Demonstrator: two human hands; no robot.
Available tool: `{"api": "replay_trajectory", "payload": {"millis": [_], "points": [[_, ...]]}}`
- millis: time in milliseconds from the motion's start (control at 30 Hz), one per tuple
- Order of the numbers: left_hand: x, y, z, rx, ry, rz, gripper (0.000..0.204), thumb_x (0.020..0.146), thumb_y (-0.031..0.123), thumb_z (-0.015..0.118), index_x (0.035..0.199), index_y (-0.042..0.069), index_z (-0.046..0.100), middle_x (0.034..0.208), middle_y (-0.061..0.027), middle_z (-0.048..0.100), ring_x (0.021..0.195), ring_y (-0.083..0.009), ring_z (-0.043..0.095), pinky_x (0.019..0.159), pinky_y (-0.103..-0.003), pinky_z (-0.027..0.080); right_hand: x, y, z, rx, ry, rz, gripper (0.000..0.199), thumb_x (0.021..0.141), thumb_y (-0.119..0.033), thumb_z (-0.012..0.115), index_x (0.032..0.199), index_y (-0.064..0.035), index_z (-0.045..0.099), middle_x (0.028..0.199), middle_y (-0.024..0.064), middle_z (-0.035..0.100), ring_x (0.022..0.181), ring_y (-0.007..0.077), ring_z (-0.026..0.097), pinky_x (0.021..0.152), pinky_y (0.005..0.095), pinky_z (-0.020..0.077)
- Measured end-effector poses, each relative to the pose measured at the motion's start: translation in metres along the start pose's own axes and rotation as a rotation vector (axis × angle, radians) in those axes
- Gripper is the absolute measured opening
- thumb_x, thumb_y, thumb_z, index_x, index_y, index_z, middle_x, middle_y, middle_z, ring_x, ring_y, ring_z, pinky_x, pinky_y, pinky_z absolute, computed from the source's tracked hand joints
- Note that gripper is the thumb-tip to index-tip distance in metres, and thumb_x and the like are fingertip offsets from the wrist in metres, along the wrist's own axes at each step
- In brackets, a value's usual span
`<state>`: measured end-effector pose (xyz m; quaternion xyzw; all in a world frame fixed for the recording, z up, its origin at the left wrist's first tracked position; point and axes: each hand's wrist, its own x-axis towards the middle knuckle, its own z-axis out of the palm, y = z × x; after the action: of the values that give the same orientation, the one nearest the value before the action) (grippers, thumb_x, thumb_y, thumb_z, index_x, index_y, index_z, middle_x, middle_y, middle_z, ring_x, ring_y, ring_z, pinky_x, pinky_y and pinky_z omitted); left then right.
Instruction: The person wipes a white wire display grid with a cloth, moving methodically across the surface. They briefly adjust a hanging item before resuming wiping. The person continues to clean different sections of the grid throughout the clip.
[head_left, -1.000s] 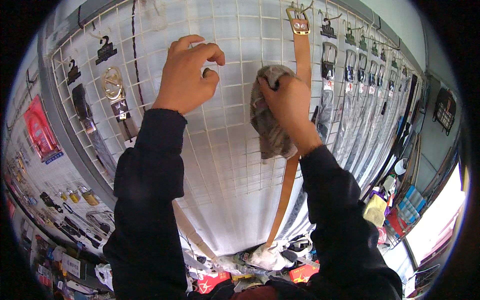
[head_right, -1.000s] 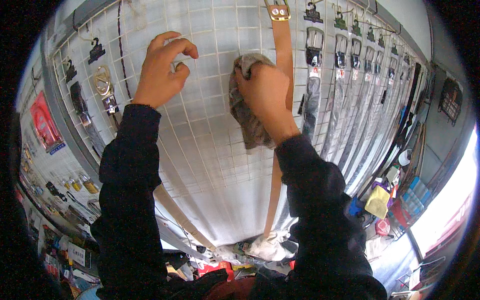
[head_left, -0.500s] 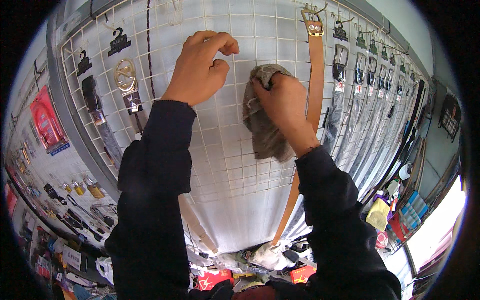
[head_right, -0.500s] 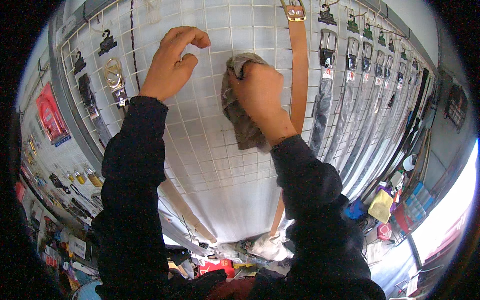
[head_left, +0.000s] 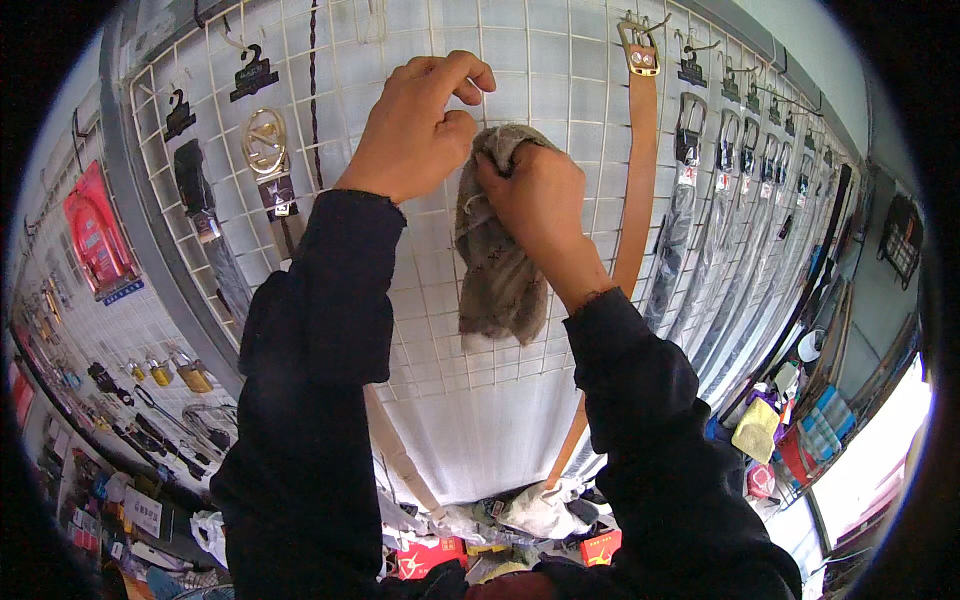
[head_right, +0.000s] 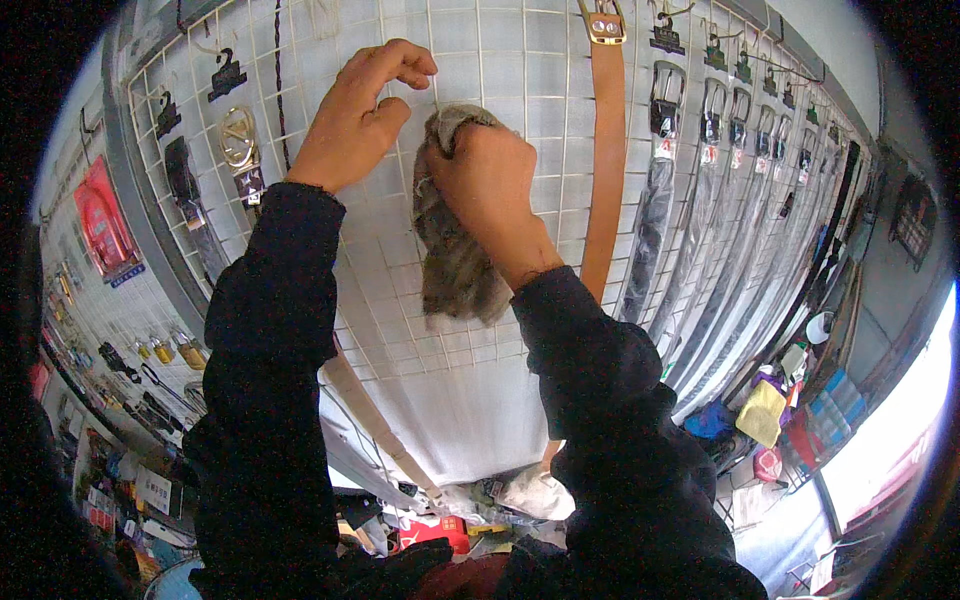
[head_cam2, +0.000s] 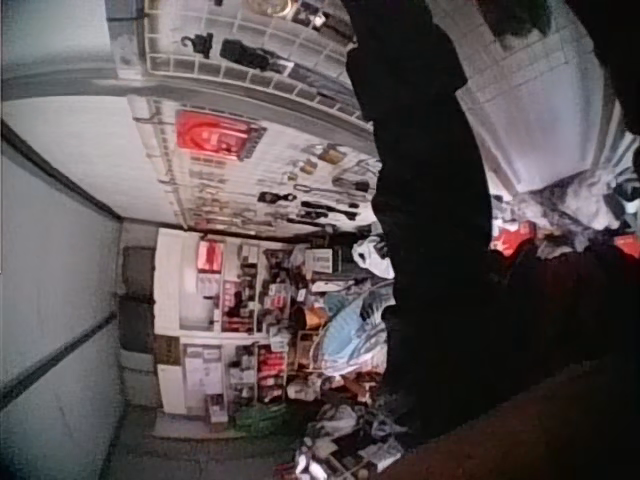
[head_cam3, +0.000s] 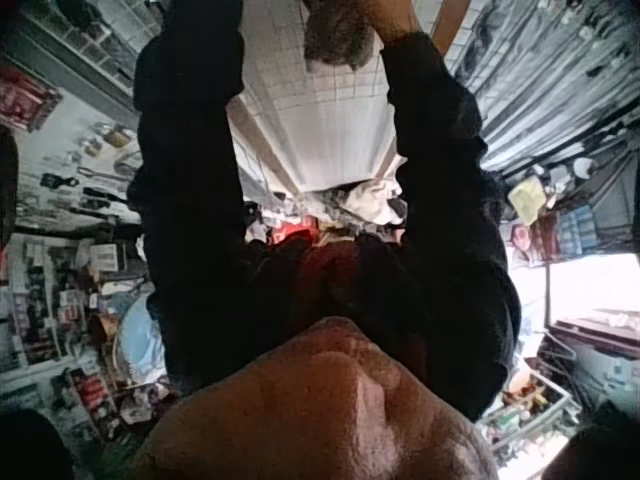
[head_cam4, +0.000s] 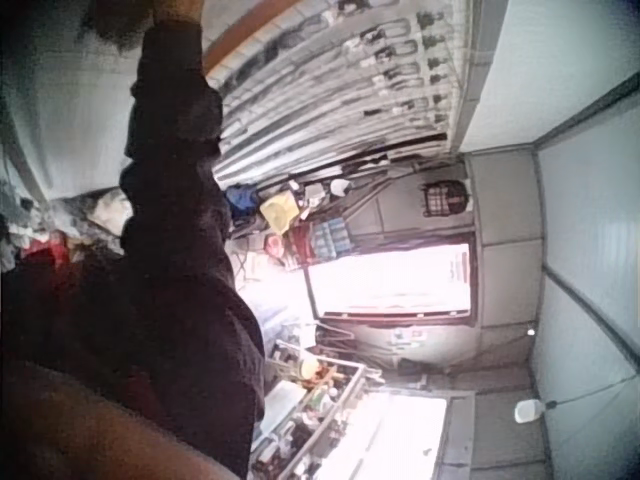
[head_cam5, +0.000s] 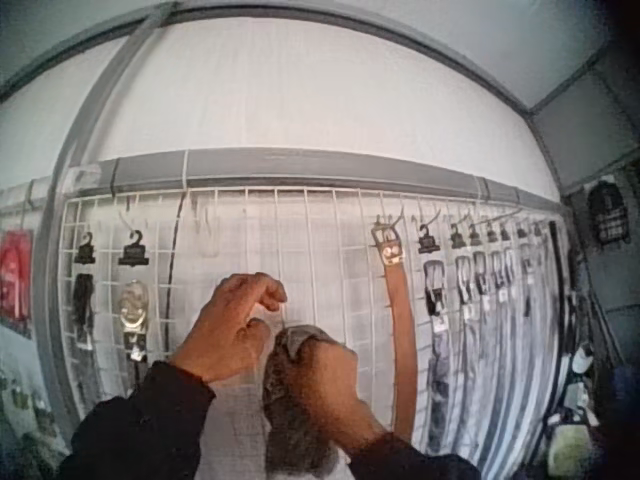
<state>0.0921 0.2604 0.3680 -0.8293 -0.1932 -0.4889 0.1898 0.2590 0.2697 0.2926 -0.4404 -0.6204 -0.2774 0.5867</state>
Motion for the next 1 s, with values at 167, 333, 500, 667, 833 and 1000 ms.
{"api": "replay_trajectory", "payload": {"millis": [167, 333, 500, 667, 833, 1000], "points": [[-0.001, 0.0, 0.002, -0.004, 0.019, -0.023, 0.044, 0.08, -0.004, 0.052, 0.119, 0.014, 0.062, 0.109, -0.0045, 0.067, 0.119, -0.0248, 0.057, 0.096, -0.04, 0.048, -0.044, 0.015, -0.007, 0.019, -0.017, 0.028, 0.044, 0.083, -0.037, 0.083, 0.065, 0.001, 0.068, 0.061, 0.023, 0.061, 0.057, 0.0438, 0.061, 0.054, 0.0475, 0.0502], [0.0, 0.002, 0.002, 0.065, 0.034, 0.04, 0.043, 0.077, -0.004, 0.053, 0.116, 0.012, 0.063, 0.109, -0.0048, 0.068, 0.118, -0.0256, 0.059, 0.105, -0.042, 0.045, -0.053, 0.021, -0.016, 0.11, -0.123, 0.284, 0.032, 0.084, -0.025, 0.084, 0.076, 0.0039, 0.074, 0.066, 0.0228, 0.067, 0.058, 0.0406, 0.065, 0.055, 0.0444, 0.0508], [0.0, -0.001, 0.006, 0.112, 0.041, 0.076, 0.042, 0.077, -0.004, 0.055, 0.114, 0.011, 0.065, 0.109, -0.0051, 0.068, 0.114, -0.0247, 0.062, 0.108, -0.042, 0.044, -0.026, 0.008, 0.001, 0.261, -0.08, 0.247, 0.036, 0.086, -0.031, 0.081, 0.086, 0.0044, 0.075, 0.076, 0.026, 0.07, 0.074, 0.0427, 0.071, 0.068, 0.0452, 0.0556], [0.0, -0.003, 0.009, 0.077, 0.075, 0.069, 0.042, 0.076, -0.007, 0.053, 0.113, 0.009, 0.065, 0.108, -0.0052, 0.069, 0.109, -0.0223, 0.066, 0.105, -0.039, 0.048, -0.039, 0.001, -0.004, -0.003, -0.128, 0.063, 0.034, 0.083, -0.033, 0.078, 0.069, -0.0028, 0.071, 0.071, 0.0208, 0.068, 0.068, 0.0415, 0.068, 0.063, 0.0487, 0.055], [0.001, -0.001, 0.008, 0.12, 0.036, 0.072, 0.042, 0.075, -0.009, 0.054, 0.111, 0.008, 0.066, 0.11, -0.0052, 0.067, 0.107, -0.021, 0.067, 0.102, -0.037, 0.049, -0.056, 0.014, -0.023, 0.0, -0.212, 0.088, 0.037, 0.083, -0.033, 0.08, 0.066, -0.0024, 0.068, 0.071, 0.0208, 0.067, 0.066, 0.0412, 0.067, 0.061, 0.0487, 0.0538], [-0.001, 0.003, 0.007, 0.13, 0.045, 0.07, 0.041, 0.075, -0.007, 0.055, 0.11, 0.011, 0.067, 0.11, -0.0031, 0.068, 0.113, -0.0215, 0.064, 0.106, -0.038, 0.046, -0.066, 0.036, -0.04, 0.275, -0.022, 0.354, 0.038, 0.085, -0.033, 0.084, 0.077, 0.0033, 0.075, 0.074, 0.0221, 0.071, 0.065, 0.0361, 0.071, 0.063, 0.0422, 0.0561]]}}
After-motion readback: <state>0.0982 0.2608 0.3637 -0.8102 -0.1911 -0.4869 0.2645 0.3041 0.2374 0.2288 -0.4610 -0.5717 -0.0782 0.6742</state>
